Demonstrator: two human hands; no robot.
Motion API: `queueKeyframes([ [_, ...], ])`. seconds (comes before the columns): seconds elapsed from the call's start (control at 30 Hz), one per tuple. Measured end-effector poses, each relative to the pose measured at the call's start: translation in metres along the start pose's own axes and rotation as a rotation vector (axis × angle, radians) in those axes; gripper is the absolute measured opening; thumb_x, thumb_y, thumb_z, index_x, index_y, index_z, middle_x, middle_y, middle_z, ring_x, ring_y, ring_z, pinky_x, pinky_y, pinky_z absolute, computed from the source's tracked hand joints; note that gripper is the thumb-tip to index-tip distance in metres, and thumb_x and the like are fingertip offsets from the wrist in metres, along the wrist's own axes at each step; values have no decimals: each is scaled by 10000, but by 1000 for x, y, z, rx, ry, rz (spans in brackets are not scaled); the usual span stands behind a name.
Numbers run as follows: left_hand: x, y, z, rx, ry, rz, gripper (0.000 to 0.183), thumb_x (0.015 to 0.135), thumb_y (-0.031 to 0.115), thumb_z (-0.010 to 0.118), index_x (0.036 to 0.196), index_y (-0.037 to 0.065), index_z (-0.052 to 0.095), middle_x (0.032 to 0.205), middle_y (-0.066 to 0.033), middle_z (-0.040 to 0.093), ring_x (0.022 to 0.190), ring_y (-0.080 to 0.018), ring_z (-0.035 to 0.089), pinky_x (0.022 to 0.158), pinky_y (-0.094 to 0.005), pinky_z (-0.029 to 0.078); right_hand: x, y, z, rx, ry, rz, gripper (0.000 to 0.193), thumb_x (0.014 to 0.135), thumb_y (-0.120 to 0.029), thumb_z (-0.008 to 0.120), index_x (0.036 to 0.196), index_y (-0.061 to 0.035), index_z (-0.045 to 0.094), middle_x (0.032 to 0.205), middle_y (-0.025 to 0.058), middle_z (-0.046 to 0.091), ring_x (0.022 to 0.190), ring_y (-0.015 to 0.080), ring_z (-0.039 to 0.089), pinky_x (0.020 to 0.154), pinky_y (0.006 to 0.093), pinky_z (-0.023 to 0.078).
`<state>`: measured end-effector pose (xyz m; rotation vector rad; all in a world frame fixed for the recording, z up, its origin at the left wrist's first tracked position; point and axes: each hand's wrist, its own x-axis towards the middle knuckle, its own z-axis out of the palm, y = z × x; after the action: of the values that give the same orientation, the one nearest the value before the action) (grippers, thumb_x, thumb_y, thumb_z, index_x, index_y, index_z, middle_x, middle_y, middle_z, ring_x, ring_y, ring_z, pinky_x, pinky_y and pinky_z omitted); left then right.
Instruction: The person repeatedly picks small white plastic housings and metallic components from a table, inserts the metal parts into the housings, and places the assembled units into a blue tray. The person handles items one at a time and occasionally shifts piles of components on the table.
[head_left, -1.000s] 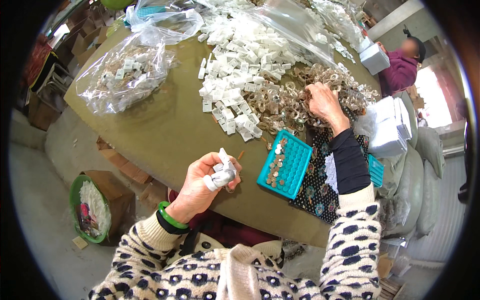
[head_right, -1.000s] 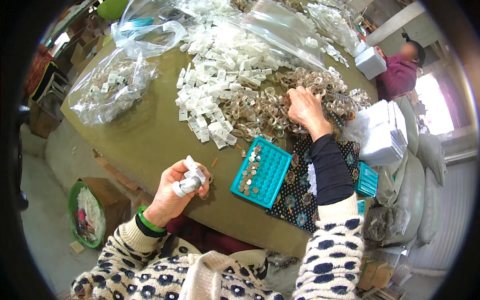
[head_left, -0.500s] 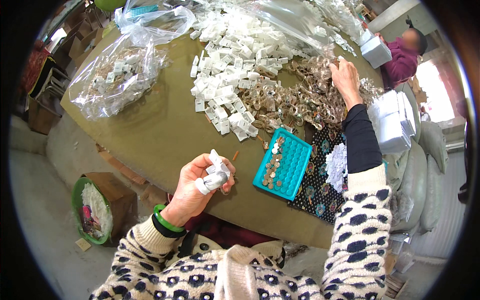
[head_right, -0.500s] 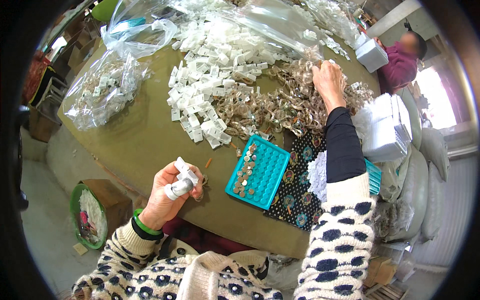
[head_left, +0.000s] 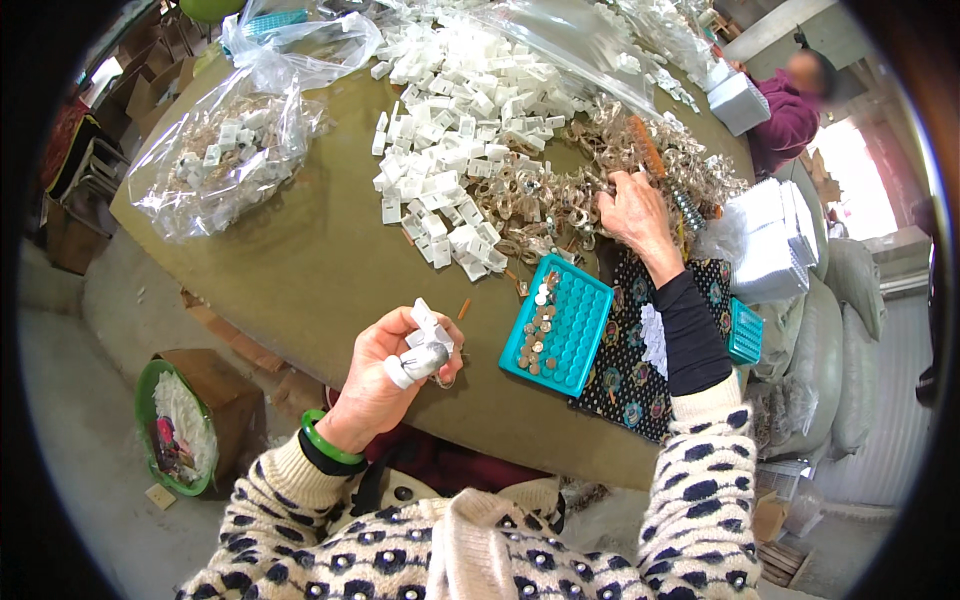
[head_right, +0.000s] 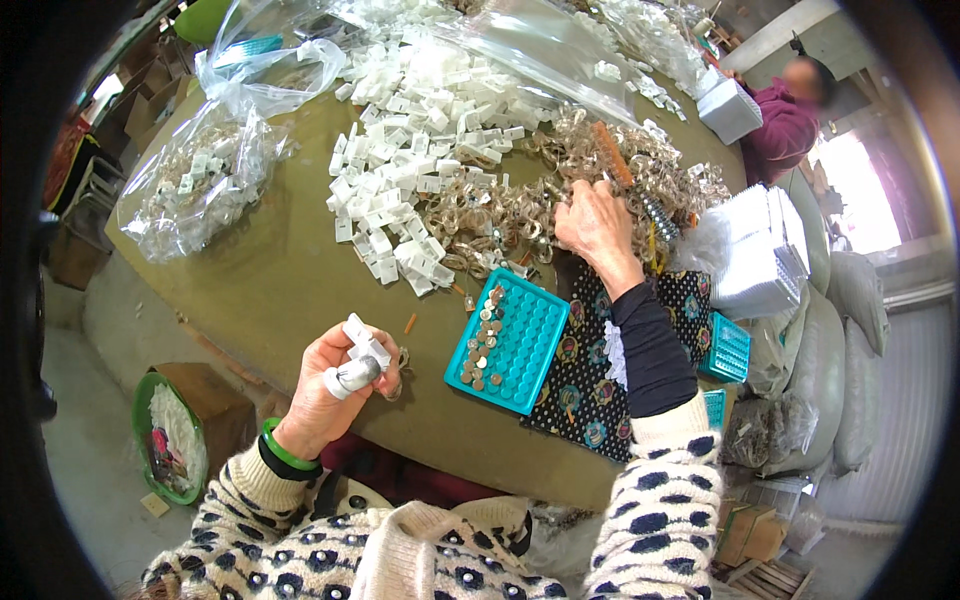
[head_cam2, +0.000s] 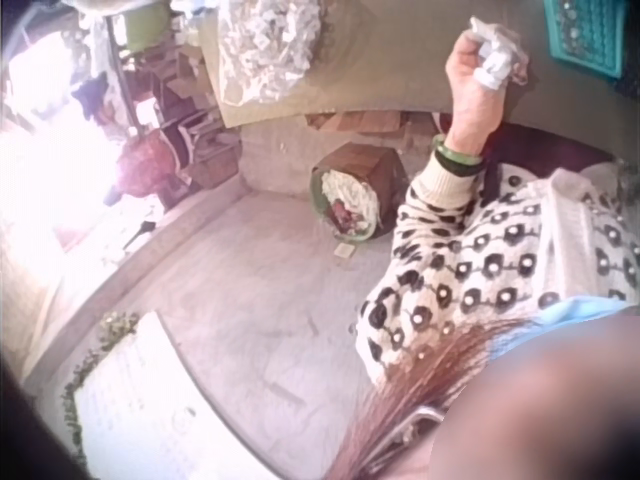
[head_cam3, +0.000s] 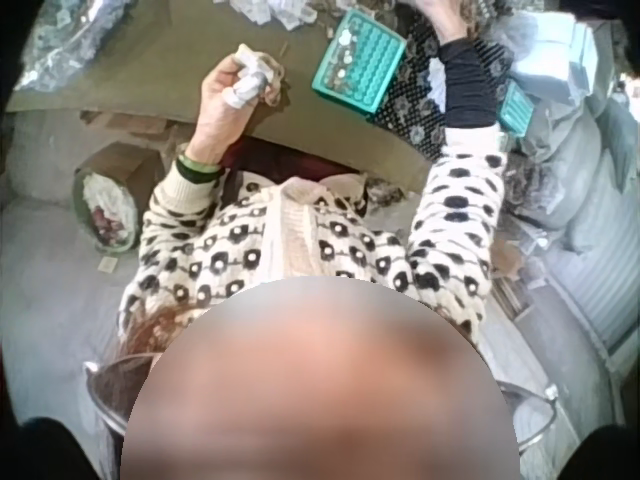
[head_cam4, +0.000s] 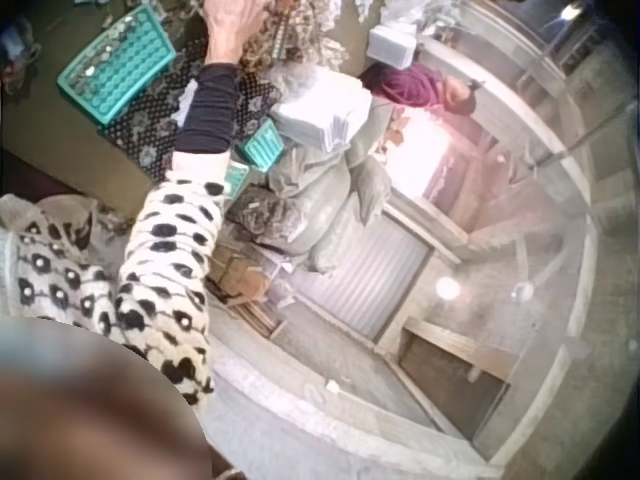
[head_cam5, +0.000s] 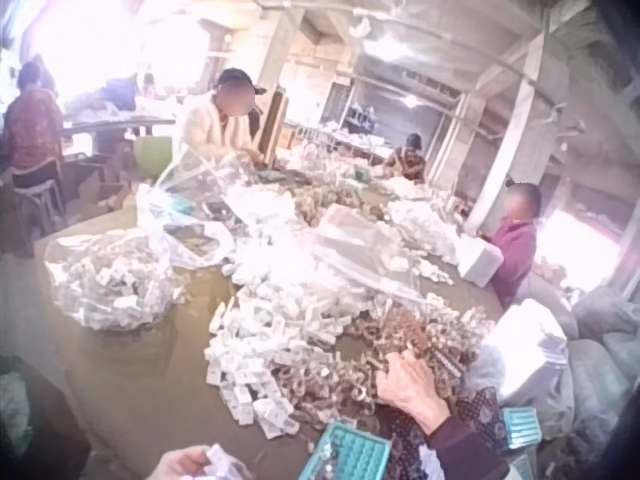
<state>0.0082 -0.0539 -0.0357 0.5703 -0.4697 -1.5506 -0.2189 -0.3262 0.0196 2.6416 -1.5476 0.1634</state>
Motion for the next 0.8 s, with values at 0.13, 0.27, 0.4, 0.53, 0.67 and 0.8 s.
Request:
queueKeyframes([
  [0.13, 0, 0, -1, -15, 8, -6, 261, 889, 112, 693, 1111, 19, 593, 1022, -137, 633, 800, -199, 629, 699, -304, 509, 6, 6, -6, 691, -152, 19, 380, 928, -212, 596, 1257, -20, 608, 1095, 143, 689, 944, 226, 675, 813, 380, 529],
  [0.27, 0, 0, -1, -27, 4, -16, 253, 893, 109, 688, 1110, 19, 594, 1021, -140, 634, 803, -201, 631, 698, -305, 511, 10, 14, -20, 125, 364, -107, 382, 857, -147, 641, 1217, -24, 605, 1154, 166, 626, 1014, 317, 620, 864, 428, 501],
  [0.4, 0, 0, -1, -3, 5, -1, 252, 896, 112, 686, 1111, 19, 594, 1024, -146, 637, 806, -206, 635, 699, -307, 514, 22, 31, -19, -259, 355, -27, 694, 731, -257, 748, 1345, -75, 481, 1345, 194, 441, 1224, 400, 445, 962, 584, 407],
  [0.53, 1, 1, 0, -28, 11, -17, 266, 884, 107, 701, 1113, 22, 594, 1029, -148, 641, 813, -208, 640, 701, -306, 518, 38, 49, -4, -348, 195, 21, 527, 774, -226, 671, 1272, -116, 536, 1253, 170, 480, 1197, 351, 481, 915, 662, 396],
  [0.67, 0, 1, 0, -16, 15, -15, 278, 877, 105, 712, 1113, 21, 592, 1033, -149, 642, 816, -209, 641, 700, -306, 519, 58, 62, -4, -409, 327, -12, 267, 832, -163, 584, 1091, -101, 594, 1079, 116, 542, 1029, 304, 586, 829, 616, 467],
  [0.8, 0, 2, 2, -6, 30, -22, 288, 876, 112, 717, 1117, 18, 590, 1032, -150, 644, 817, -211, 643, 695, -309, 521, 82, 89, -30, -408, 341, 221, 240, 896, -160, 527, 1116, -79, 579, 1117, 169, 575, 1041, 339, 607, 804, 589, 492],
])
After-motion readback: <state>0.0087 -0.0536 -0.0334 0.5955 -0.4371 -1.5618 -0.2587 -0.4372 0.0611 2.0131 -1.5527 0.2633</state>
